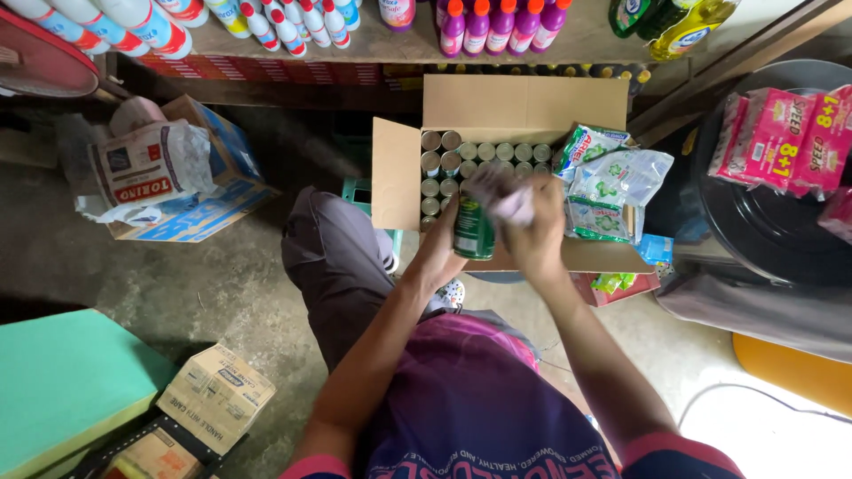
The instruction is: Wiping canned goods with a cloth and arranging them on store shelves.
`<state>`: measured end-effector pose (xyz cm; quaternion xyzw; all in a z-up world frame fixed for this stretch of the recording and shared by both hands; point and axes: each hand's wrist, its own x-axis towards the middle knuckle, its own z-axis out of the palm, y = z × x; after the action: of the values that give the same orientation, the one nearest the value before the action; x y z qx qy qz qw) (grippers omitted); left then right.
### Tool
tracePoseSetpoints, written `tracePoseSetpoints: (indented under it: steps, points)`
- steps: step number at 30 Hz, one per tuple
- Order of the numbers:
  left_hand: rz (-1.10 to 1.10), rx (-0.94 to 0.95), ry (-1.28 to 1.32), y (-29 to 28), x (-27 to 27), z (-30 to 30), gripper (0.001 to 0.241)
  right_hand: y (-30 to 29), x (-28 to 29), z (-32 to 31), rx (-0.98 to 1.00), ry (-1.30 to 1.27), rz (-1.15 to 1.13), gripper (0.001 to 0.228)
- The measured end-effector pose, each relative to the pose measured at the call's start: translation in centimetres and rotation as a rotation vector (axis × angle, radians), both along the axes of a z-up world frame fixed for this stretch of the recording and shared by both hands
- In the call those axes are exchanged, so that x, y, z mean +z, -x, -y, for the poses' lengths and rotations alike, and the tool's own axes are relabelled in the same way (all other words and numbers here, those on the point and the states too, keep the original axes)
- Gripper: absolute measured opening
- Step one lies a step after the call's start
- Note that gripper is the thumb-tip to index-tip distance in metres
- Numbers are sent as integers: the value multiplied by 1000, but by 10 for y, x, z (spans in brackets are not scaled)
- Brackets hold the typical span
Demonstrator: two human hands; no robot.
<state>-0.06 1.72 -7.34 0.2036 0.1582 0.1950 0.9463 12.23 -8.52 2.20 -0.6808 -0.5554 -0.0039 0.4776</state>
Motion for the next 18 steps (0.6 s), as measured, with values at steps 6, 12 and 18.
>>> tracePoseSetpoints:
  steps: [6, 12, 18]
  points:
    - [115, -51, 137, -6, 31, -4, 54, 20, -3, 17, -145, 21, -218, 32]
    - [318, -176, 97, 0, 17, -5, 57, 28, 1, 23, 117, -84, 56, 31]
    - [-108, -58, -16, -1, 14, 1, 49, 4, -4, 10, -101, -64, -221, 24]
